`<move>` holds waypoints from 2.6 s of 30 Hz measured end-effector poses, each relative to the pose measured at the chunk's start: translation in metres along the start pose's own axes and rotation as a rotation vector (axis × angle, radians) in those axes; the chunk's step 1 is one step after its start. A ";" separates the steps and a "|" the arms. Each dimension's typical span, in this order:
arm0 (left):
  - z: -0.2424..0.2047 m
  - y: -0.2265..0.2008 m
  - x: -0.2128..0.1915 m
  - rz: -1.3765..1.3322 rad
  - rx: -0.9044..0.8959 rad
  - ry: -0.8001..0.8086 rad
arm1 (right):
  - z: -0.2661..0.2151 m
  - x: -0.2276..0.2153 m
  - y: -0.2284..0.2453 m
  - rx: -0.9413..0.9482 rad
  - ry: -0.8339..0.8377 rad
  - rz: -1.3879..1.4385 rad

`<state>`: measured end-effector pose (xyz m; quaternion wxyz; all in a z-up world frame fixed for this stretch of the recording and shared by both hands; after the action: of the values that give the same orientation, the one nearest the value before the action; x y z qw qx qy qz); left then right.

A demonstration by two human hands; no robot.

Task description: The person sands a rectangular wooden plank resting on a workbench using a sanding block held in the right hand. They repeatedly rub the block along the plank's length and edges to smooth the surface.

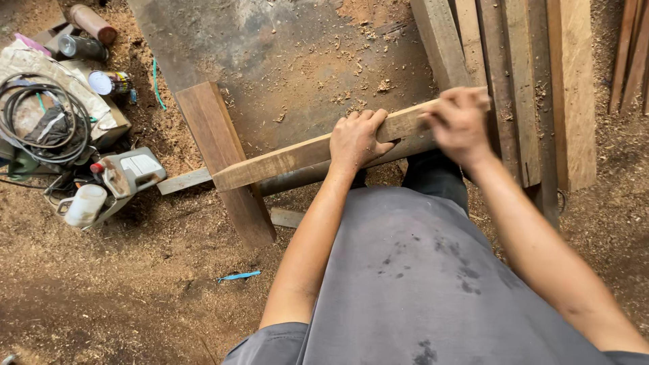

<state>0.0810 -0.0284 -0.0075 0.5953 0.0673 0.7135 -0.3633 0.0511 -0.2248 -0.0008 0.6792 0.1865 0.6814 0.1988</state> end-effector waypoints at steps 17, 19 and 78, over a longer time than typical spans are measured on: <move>0.007 0.003 0.007 -0.040 -0.015 0.043 | 0.007 0.006 0.033 -0.102 0.093 0.138; 0.009 -0.002 0.010 -0.025 0.000 0.034 | 0.015 -0.024 -0.001 0.014 0.052 0.132; 0.015 -0.011 0.006 -0.024 0.014 0.009 | 0.029 -0.033 -0.058 0.446 -0.416 0.139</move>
<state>0.0854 -0.0468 -0.0084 0.5872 0.0646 0.7145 -0.3749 0.0817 -0.2914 -0.0030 0.7312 0.4135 0.5404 0.0480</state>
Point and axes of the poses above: each hand's wrist, its own z-axis towards the middle knuckle, its own x-axis out of the palm, y = z × x, the point moved 9 cm from there along z, towards the middle knuckle, and after that the axes turned 11 degrees about x, right-handed, at the moved point
